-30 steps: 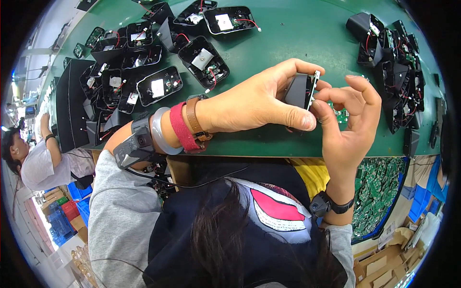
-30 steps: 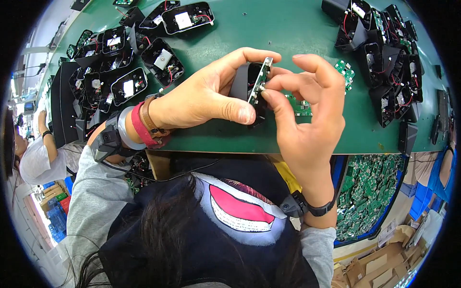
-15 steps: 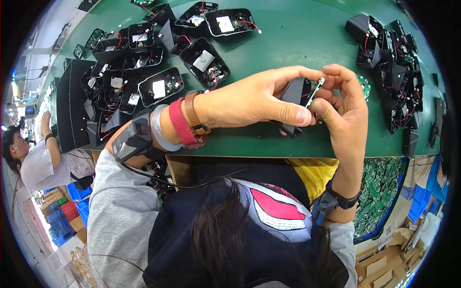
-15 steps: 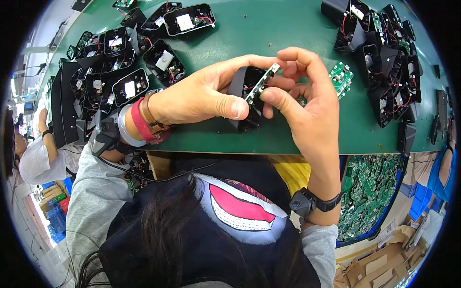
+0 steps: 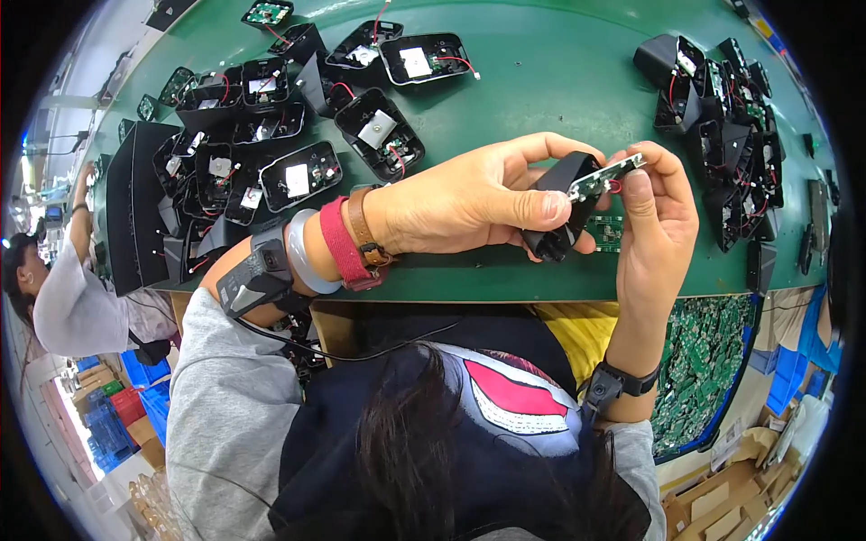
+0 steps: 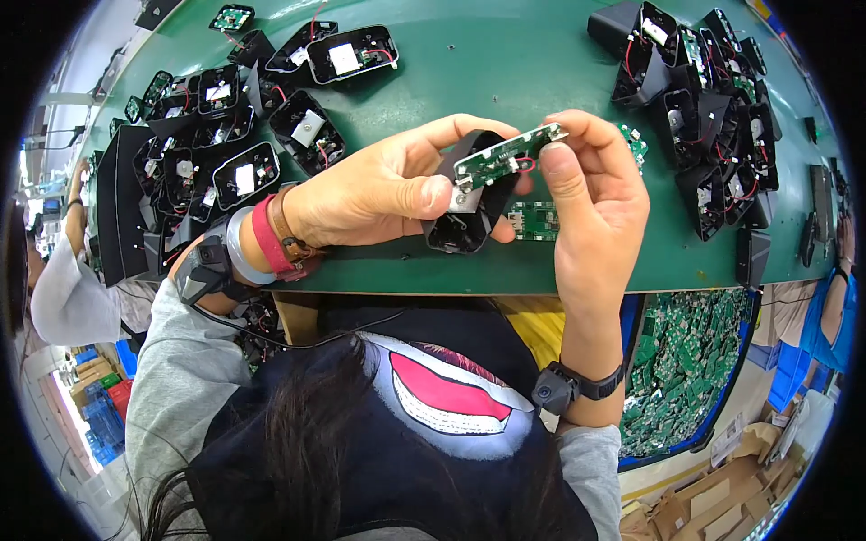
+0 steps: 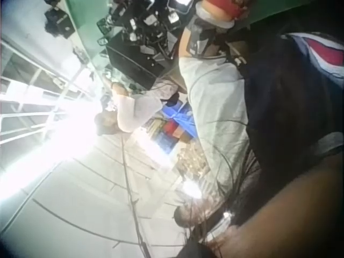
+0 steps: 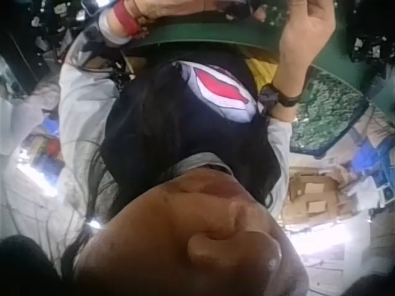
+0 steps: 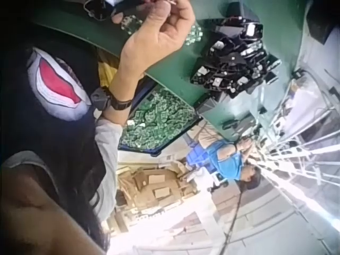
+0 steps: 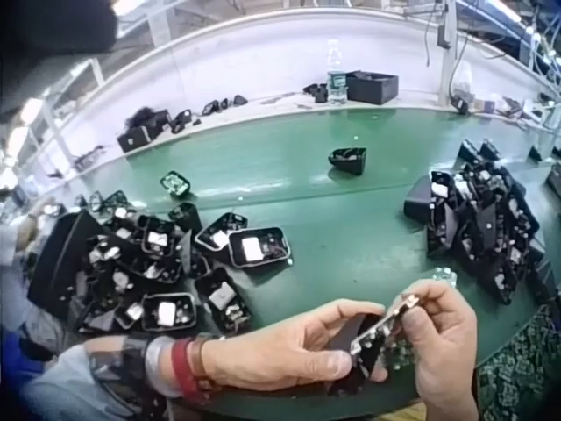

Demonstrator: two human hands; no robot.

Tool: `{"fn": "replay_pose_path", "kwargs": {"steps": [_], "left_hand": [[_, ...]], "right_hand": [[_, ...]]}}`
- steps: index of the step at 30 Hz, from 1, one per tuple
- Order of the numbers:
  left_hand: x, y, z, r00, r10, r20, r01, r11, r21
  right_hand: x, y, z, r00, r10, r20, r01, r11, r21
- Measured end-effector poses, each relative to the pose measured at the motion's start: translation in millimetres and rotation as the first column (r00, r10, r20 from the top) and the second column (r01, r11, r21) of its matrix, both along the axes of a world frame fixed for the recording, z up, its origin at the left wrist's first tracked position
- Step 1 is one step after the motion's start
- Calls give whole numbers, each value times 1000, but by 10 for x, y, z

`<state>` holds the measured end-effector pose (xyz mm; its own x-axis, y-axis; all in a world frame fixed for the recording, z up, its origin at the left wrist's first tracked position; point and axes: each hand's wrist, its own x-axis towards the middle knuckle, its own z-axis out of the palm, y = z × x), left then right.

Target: The person picks up a black plastic housing and a circuit board, inserts the board into the housing, and connects a small wire to the board by hand. They press the components together and place the assembled unit back onto the green work surface before repeating the process.

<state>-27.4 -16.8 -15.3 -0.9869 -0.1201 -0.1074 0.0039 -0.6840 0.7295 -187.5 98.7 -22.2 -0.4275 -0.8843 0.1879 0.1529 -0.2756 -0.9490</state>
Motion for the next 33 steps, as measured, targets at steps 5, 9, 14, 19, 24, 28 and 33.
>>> {"fn": "replay_pose_path", "kwargs": {"steps": [5,9,14,19,24,28,33], "left_hand": [[-30,-11,-16,995,35,98,-49,989,141],[-22,-4,-31,995,38,92,-54,984,168],[-22,54,10,995,70,66,-67,997,-38],[-16,78,26,985,127,115,-108,981,-162],[12,113,10,970,169,173,-133,971,-201],[4,94,26,963,214,161,-185,966,-179],[4,55,-7,973,203,105,-184,968,-172]], "right_hand": [[-11,15,50,983,-112,-148,115,993,12],[146,-44,144,959,-82,-271,123,983,136],[172,-111,108,734,-110,-670,217,973,78],[233,-99,175,728,-86,-680,248,958,144],[256,-71,188,665,0,-747,249,943,221],[325,-14,85,881,-17,-473,148,959,242],[411,46,136,996,60,-73,-46,984,172]]}}
